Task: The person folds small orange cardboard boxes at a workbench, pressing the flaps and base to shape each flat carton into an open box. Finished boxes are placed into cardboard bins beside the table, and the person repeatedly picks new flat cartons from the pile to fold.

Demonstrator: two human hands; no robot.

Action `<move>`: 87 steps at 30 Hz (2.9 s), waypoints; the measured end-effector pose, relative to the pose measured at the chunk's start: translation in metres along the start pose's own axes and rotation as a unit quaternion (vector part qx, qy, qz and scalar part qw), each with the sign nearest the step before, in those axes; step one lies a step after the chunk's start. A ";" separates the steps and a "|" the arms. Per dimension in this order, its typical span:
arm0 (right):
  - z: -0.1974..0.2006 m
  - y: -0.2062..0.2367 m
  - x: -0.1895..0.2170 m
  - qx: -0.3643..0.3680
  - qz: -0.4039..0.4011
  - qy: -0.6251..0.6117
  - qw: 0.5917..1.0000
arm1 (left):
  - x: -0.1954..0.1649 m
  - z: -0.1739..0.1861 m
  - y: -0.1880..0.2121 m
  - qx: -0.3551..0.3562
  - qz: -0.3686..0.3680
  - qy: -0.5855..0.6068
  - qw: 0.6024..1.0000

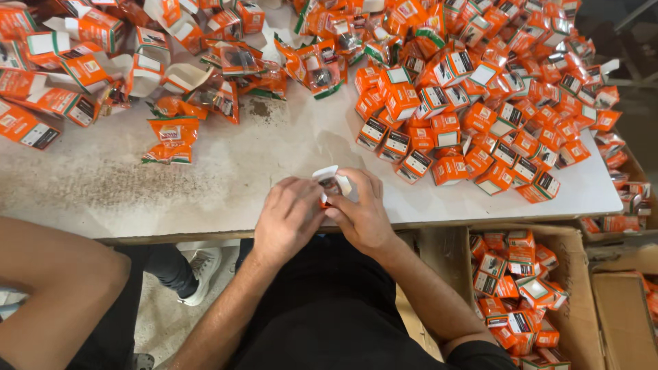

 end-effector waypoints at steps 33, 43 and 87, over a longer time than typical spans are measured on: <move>-0.005 0.004 -0.032 -0.038 -0.090 -0.188 0.977 | 0.028 -0.032 -0.001 0.112 0.166 0.111 0.973; -0.002 -0.001 -0.002 0.000 0.046 0.000 0.999 | 0.004 -0.016 0.002 0.073 0.003 -0.024 0.997; -0.009 0.007 -0.026 0.007 -0.081 -0.151 0.985 | 0.009 0.019 -0.060 0.099 0.057 -0.045 0.992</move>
Point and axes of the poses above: each hand's wrist, its own y-axis away from the middle knuckle, its own z-axis out of the back of the hand, x = y × z, the point moved 8 cm from there along -y, towards the middle knuckle, and after that the axes turned 8 degrees about z, right-handed, at the moved point
